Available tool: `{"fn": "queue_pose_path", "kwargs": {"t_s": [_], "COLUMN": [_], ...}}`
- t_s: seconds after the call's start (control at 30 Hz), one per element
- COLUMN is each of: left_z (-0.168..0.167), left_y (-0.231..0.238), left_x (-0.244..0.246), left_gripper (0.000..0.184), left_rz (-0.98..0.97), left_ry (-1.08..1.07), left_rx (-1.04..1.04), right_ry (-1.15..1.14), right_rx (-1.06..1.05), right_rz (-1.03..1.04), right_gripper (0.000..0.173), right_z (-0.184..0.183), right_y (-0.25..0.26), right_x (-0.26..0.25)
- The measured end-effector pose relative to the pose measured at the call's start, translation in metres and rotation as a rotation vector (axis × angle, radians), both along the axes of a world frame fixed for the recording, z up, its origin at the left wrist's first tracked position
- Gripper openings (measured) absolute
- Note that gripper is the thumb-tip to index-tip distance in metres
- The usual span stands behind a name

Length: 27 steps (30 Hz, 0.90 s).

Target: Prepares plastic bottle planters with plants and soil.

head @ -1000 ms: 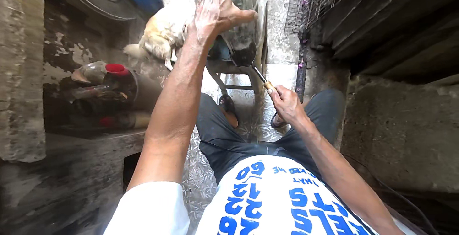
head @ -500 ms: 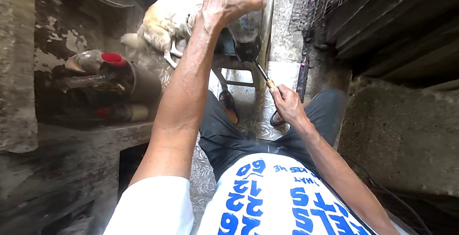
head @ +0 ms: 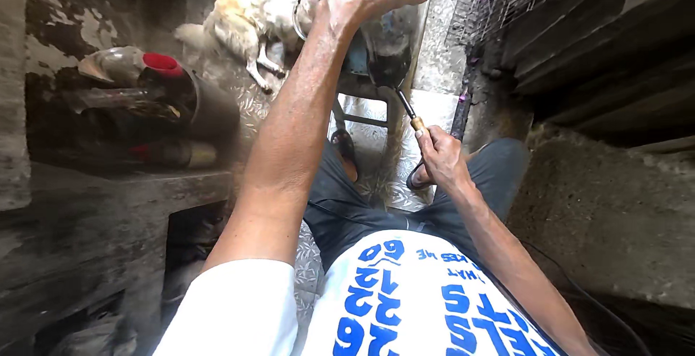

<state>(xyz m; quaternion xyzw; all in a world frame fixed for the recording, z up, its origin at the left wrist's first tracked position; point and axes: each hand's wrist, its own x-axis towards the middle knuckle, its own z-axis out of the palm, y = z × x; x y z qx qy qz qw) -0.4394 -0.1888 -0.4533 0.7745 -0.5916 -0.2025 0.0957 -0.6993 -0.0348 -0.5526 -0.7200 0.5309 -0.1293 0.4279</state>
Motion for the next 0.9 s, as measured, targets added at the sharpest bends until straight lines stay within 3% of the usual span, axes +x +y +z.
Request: {"fn": "queue_pose_path", "kwargs": {"t_s": [0.17, 0.7, 0.9], "left_z": [-0.003, -0.012, -0.012], "left_y": [0.001, -0.004, -0.003], "left_x": [-0.001, 0.000, 0.001], "left_gripper": [0.056, 0.070, 0.073], "left_rz": [-0.025, -0.013, -0.008], "left_ry": [0.014, -0.064, -0.081], "left_rx": [-0.051, -0.099, -0.136], "right_ry": [0.008, -0.005, -0.022], "right_rx": [0.023, 0.087, 0.073], "right_rz": [0.002, -0.007, -0.024], "right_gripper": [0.042, 0.040, 0.043], "right_z": [0.002, -0.005, 0.016], "right_y": [-0.002, -0.019, 0.003], "right_x": [0.003, 0.023, -0.002]}}
